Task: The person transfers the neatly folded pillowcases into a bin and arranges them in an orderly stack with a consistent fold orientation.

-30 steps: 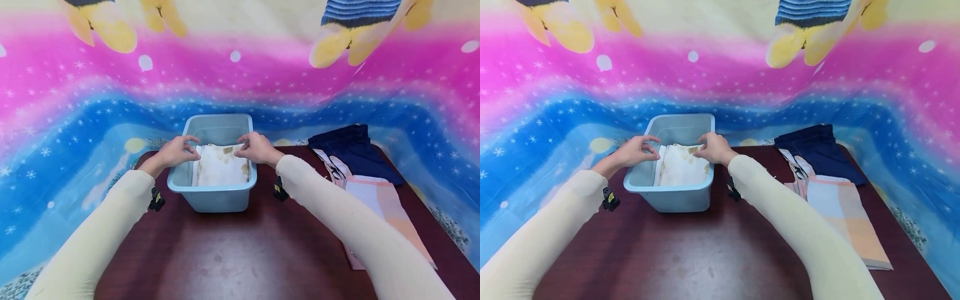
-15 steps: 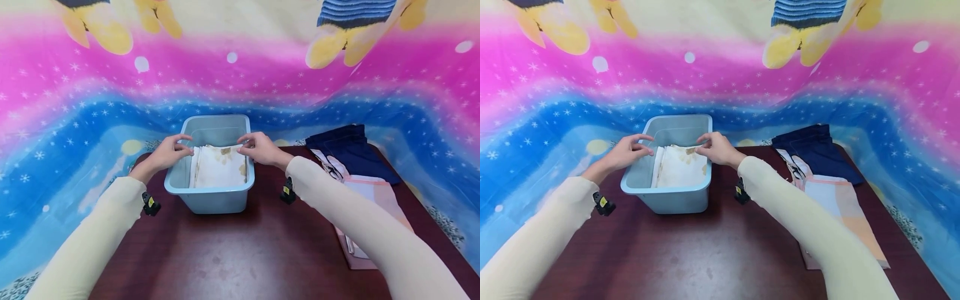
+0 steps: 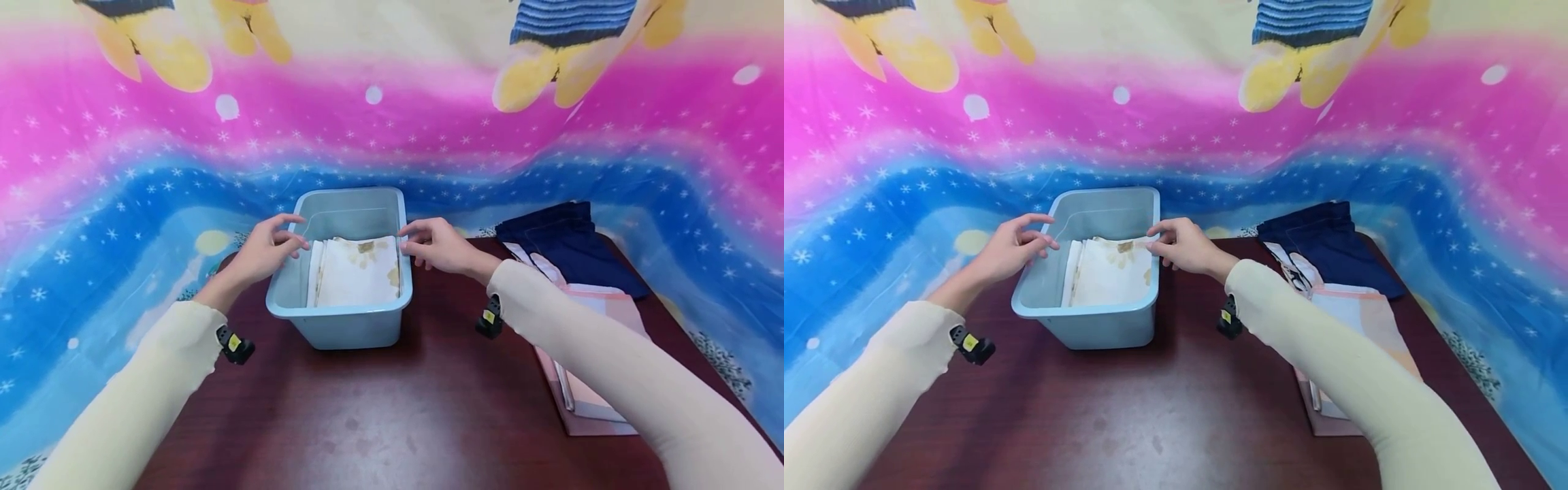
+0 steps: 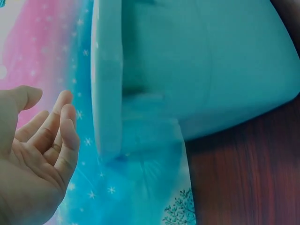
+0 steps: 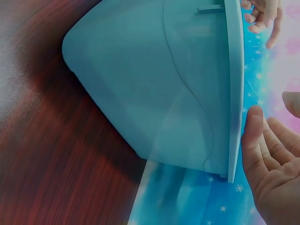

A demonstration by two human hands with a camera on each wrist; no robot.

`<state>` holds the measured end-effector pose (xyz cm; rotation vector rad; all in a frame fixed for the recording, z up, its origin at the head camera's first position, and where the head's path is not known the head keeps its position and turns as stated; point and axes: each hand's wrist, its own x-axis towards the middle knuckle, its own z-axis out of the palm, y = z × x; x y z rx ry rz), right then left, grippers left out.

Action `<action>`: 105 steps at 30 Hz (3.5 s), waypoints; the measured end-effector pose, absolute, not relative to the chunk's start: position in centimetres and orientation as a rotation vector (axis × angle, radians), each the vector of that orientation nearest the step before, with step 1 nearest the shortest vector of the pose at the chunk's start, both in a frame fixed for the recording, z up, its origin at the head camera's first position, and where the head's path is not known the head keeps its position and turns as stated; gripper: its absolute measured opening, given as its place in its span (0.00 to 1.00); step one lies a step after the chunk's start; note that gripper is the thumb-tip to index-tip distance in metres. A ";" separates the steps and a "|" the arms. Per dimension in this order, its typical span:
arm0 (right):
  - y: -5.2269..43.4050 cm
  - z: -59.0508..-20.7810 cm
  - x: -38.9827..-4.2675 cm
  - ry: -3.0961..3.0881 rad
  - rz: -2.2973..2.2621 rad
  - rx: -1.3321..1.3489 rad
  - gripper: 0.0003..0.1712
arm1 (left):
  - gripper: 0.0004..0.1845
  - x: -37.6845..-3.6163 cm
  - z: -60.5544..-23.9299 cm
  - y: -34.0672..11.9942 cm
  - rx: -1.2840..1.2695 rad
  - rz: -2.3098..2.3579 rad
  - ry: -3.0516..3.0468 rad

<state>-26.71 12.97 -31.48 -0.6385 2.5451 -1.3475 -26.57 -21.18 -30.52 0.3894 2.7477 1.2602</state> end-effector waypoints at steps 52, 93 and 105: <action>20.5 -33.7 -21.6 2.632 -1.330 -0.655 0.18 | 0.19 -20.9 -32.8 -13.6 0.737 1.414 2.555; 29.0 -38.1 -19.6 2.702 -1.244 -0.538 0.23 | 0.18 -19.2 -32.2 -8.8 0.912 1.493 2.427; 32.6 -39.4 -18.9 2.748 -1.168 -0.446 0.24 | 0.17 -18.0 -32.6 -7.5 0.947 1.420 2.402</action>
